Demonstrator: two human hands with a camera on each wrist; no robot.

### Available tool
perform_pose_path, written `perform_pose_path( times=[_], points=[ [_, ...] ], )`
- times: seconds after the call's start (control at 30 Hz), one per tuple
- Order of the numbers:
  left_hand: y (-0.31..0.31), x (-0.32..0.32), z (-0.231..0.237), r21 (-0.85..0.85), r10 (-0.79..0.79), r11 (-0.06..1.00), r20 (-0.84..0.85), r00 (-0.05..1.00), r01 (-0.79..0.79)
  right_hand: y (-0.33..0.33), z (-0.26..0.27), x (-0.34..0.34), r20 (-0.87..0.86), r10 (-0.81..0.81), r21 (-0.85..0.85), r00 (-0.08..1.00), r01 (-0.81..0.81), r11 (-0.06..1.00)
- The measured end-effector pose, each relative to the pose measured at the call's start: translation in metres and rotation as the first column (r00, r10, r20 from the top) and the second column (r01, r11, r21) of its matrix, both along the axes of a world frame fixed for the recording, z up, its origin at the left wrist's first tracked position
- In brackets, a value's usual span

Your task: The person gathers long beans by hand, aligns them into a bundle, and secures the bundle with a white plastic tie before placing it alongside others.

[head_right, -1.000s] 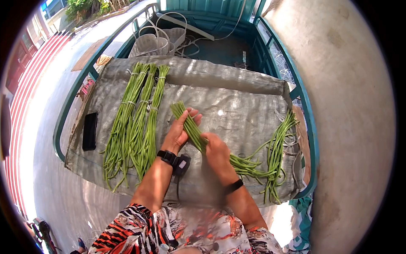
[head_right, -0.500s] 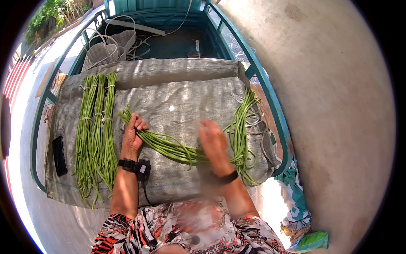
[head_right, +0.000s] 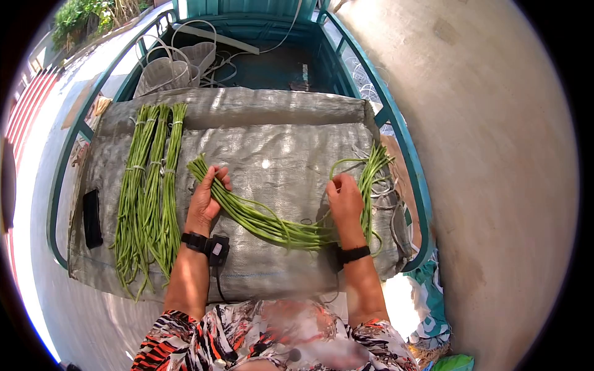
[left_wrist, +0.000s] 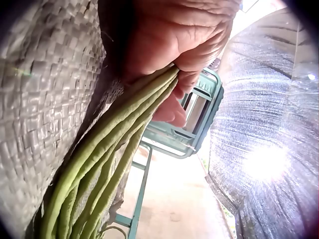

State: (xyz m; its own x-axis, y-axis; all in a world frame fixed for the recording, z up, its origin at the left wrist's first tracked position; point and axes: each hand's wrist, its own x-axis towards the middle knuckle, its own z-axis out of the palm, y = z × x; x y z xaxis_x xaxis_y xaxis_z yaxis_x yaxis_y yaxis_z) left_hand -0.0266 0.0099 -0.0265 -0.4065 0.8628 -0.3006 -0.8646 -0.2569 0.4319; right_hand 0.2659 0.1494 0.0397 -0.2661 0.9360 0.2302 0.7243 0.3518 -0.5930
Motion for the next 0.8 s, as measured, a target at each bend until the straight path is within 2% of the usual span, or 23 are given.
perform_pose_path(
  times=[0.07, 0.17, 0.27, 0.37, 0.4, 0.5, 0.6, 0.7, 0.8],
  points=[
    [-0.001, 0.002, 0.004, 0.005, -0.012, 1.0, 0.022, 1.0, 0.011, -0.018, 0.002, -0.027, -0.29, 0.107, -0.102, 0.951, -0.142, 0.985],
    [0.001, 0.002, 0.004, 0.072, -0.04, 0.997, 0.077, 0.996, 0.034, -0.05, 0.001, -0.069, -0.371, 0.245, -0.139, 0.895, -0.315, 0.939],
    [0.0, 0.004, 0.009, 0.085, -0.052, 0.995, 0.061, 0.997, 0.047, -0.079, 0.003, -0.094, -0.285, 0.453, -0.114, 0.845, -0.499, 0.859],
    [0.001, 0.003, 0.004, 0.116, -0.067, 0.992, 0.067, 0.996, 0.058, -0.092, 0.0, -0.098, -0.205, 0.544, -0.082, 0.814, -0.568, 0.819],
    [0.001, 0.004, 0.007, 0.091, -0.06, 0.994, 0.068, 0.996, 0.053, -0.094, 0.002, -0.098, -0.172, 0.56, -0.071, 0.811, -0.577, 0.814],
    [0.001, 0.002, 0.004, 0.033, -0.085, 0.996, 0.054, 0.995, 0.083, -0.092, 0.0, -0.091, -0.232, 0.568, -0.052, 0.79, -0.593, 0.803],
    [0.005, 0.0, 0.0, 0.022, -0.138, 0.99, 0.059, 0.989, 0.137, -0.093, 0.005, -0.095, -0.278, 0.425, -0.086, 0.861, -0.463, 0.882],
    [0.002, 0.002, 0.005, 0.031, -0.127, 0.992, 0.065, 0.99, 0.125, -0.097, 0.013, -0.106, -0.267, 0.538, -0.004, 0.799, -0.559, 0.829],
    [-0.002, 0.003, 0.009, 0.049, -0.094, 0.994, 0.017, 0.995, 0.093, -0.107, 0.023, -0.1, -0.034, 0.636, -0.068, 0.771, -0.637, 0.768]
  ],
)
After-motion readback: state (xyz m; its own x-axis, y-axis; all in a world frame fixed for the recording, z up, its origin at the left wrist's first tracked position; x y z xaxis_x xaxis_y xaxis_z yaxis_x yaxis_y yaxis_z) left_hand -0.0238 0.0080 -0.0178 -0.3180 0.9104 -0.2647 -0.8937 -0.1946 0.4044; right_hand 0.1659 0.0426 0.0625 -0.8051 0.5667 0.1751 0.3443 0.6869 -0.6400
